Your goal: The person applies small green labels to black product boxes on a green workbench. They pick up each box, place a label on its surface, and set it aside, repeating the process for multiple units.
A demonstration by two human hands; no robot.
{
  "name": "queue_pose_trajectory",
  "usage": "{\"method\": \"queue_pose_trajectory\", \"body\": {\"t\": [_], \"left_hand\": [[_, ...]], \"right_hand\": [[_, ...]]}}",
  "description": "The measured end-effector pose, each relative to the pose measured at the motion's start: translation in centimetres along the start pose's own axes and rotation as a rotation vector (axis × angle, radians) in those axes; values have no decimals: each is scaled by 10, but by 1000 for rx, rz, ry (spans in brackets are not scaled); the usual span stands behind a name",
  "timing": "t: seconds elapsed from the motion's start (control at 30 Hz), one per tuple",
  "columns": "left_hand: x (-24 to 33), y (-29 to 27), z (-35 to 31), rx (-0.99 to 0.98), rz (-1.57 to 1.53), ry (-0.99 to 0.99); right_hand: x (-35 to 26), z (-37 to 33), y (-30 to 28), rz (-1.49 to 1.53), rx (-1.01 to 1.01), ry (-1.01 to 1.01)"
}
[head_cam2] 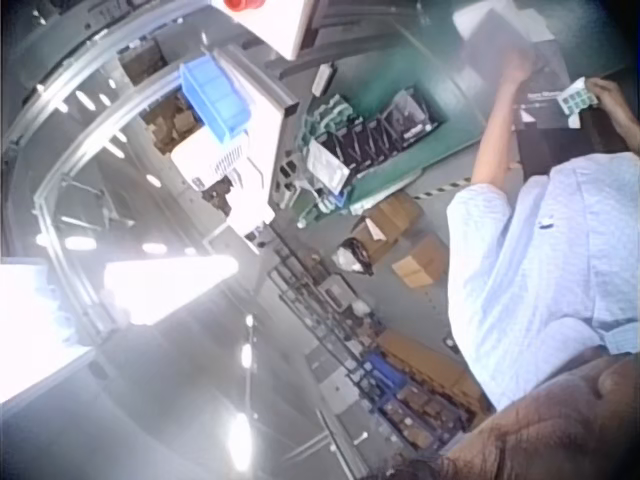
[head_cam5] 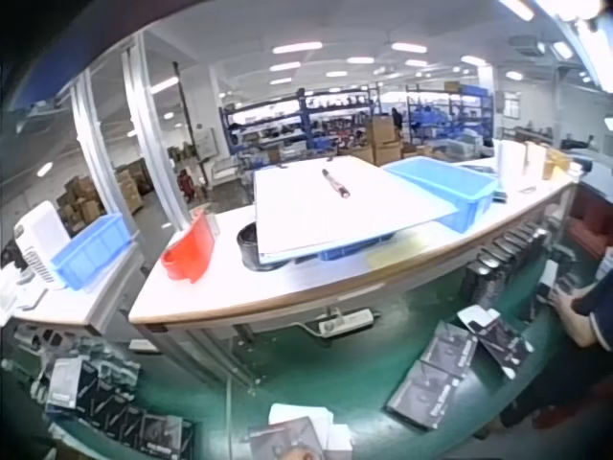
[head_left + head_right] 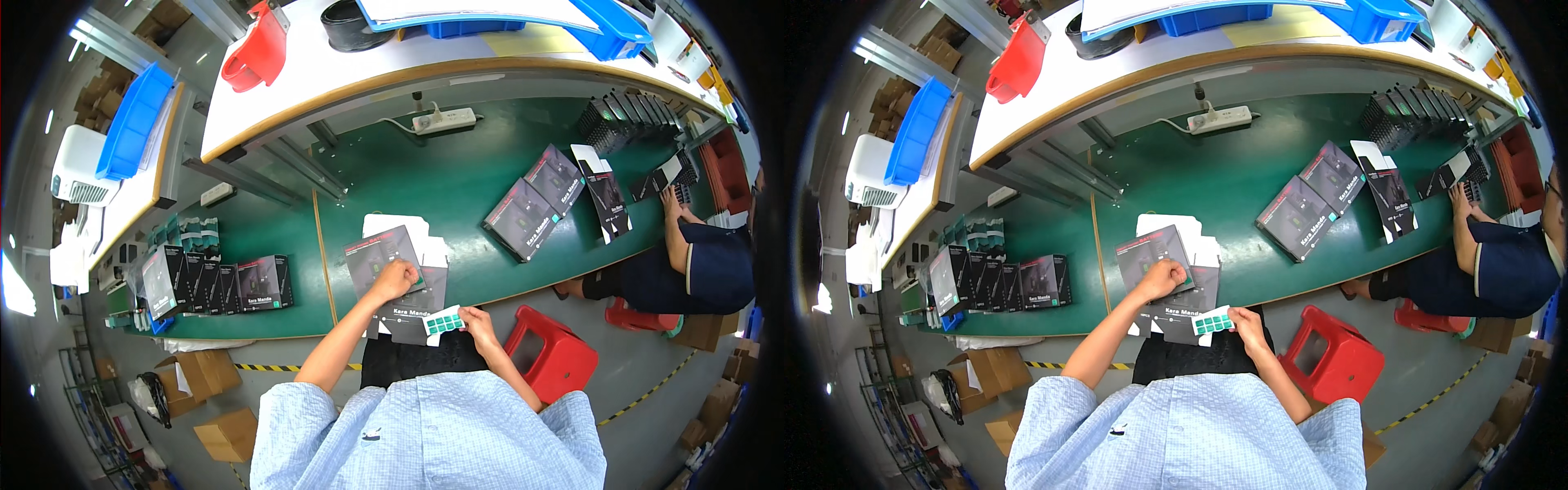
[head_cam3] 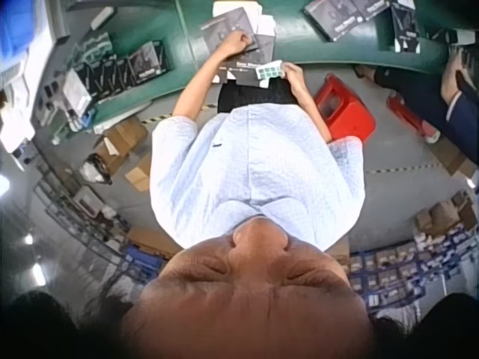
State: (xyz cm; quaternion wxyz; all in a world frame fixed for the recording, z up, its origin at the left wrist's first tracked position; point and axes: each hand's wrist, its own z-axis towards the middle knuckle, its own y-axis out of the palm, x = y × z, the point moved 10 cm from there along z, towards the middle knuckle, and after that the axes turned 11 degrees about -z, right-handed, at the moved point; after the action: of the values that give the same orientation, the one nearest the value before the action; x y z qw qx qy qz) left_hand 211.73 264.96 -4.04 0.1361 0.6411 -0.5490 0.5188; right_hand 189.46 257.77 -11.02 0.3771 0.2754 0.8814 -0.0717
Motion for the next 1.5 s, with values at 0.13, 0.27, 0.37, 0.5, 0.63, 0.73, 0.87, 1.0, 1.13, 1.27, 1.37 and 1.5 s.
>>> {"method": "queue_pose_trajectory", "body": {"t": [0.13,0.27,0.37,0.5,0.63,0.73,0.87,1.0,1.13,1.27,1.37,1.5], "left_hand": [[-9,8,8,-66,100,-15],[-17,13,12,-111,155,-29],[-17,14,12,-130,194,-32],[0,9,8,-60,239,79],[-11,11,8,-109,239,-82],[-8,10,5,-73,268,-68],[-6,10,3,-59,289,-58],[-4,10,1,-35,290,-42],[0,9,-3,26,313,4],[6,8,-8,76,333,23],[12,7,-12,97,328,44],[20,4,-19,163,320,63]], "right_hand": [[5,-4,-5,17,20,17],[8,-6,-7,34,25,19],[8,-8,-10,39,47,37],[10,-8,-9,50,47,43],[13,-5,-10,57,40,29],[10,-5,-9,51,46,33],[5,-7,-7,44,57,34],[7,-4,-6,26,40,36],[7,-3,-4,26,26,27],[2,-5,-2,17,25,21],[6,-3,-3,17,28,21],[6,-2,-3,3,25,22]]}}
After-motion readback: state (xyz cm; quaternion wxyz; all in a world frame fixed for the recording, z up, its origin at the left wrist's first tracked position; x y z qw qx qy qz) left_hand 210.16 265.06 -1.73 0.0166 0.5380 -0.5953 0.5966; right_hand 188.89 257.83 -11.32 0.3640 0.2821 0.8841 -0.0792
